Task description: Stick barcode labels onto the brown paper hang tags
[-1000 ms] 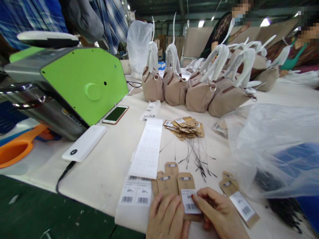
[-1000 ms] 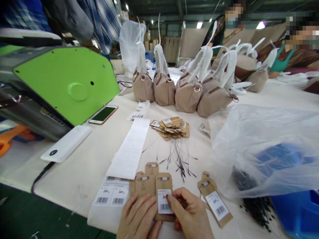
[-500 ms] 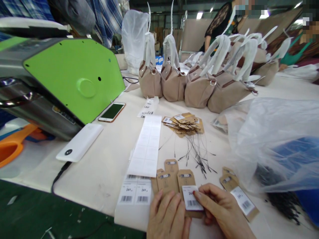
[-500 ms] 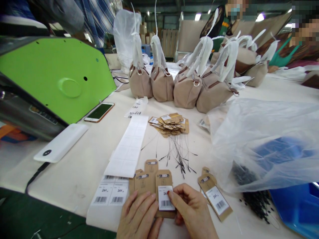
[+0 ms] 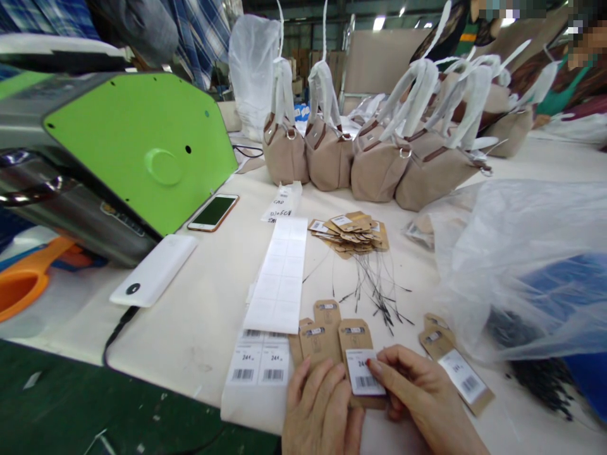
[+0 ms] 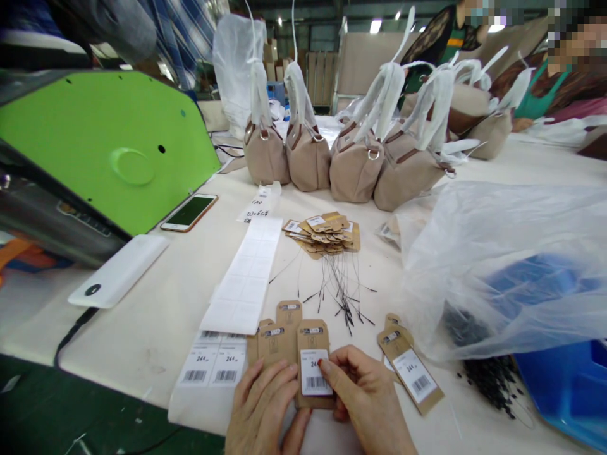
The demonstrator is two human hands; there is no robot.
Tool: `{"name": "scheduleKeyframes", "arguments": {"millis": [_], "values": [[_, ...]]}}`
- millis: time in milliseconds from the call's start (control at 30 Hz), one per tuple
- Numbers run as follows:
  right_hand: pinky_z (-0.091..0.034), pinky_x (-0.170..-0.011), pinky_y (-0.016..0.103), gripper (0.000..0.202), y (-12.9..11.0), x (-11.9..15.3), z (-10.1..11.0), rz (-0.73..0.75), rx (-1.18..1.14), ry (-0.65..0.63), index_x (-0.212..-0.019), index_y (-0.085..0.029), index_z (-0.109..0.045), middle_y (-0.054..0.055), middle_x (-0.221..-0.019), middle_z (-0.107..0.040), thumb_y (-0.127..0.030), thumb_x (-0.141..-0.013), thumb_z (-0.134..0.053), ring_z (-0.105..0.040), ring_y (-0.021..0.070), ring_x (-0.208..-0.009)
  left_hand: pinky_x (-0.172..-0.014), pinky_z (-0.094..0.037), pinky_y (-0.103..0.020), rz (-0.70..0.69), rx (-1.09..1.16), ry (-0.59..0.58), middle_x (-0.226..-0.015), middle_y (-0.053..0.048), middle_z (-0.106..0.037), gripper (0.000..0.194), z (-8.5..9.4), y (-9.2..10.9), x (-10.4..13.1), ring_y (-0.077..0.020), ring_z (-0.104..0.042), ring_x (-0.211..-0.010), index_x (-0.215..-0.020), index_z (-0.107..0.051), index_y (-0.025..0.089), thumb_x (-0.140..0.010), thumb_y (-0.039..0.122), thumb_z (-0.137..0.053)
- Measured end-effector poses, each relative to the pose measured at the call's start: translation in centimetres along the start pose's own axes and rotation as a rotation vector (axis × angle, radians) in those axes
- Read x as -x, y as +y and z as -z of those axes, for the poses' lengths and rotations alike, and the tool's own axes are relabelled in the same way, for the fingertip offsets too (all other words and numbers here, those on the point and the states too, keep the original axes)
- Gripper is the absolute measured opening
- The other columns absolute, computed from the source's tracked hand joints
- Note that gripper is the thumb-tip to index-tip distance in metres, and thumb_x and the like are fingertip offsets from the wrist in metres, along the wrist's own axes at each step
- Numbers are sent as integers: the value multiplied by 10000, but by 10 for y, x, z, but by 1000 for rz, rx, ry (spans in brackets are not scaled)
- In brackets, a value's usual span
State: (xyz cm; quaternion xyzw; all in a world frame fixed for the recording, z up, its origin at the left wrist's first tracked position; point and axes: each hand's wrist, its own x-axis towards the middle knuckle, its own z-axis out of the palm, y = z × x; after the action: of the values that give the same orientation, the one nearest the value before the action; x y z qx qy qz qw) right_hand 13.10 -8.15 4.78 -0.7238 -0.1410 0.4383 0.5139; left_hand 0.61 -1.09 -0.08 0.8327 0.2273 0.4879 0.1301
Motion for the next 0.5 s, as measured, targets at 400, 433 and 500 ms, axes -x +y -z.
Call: {"name": "scheduleKeyframes", "arguments": {"millis": [400, 433, 500], "values": [[-331, -413, 194, 407, -3, 1, -1, 28, 72, 14, -627, -175, -585, -63, -409, -433, -578, -666, -624, -395, 72, -396, -1004, -345, -359, -11, -3, 13, -854, -49, -711, 138, 0, 0, -1, -165, -614, -927, -847, -610, 148, -841, 190, -479], [-330, -414, 194, 406, -3, 1, -2, 32, 79, 18, -628, -175, -586, -63, -409, -433, -577, -667, -623, -395, 71, -396, -1002, -347, -358, -14, 0, 24, -847, -48, -711, 142, 0, 0, -1, -165, -616, -923, -845, -611, 150, -843, 194, -476], [-324, -410, 193, 408, -2, 2, -2, 35, 84, 25, -629, -175, -586, -66, -411, -430, -580, -666, -621, -391, 70, -393, -1000, -348, -350, -15, 1, 34, -837, -45, -711, 148, -1, 0, -2, -161, -619, -915, -846, -611, 154, -847, 197, -469]]}}
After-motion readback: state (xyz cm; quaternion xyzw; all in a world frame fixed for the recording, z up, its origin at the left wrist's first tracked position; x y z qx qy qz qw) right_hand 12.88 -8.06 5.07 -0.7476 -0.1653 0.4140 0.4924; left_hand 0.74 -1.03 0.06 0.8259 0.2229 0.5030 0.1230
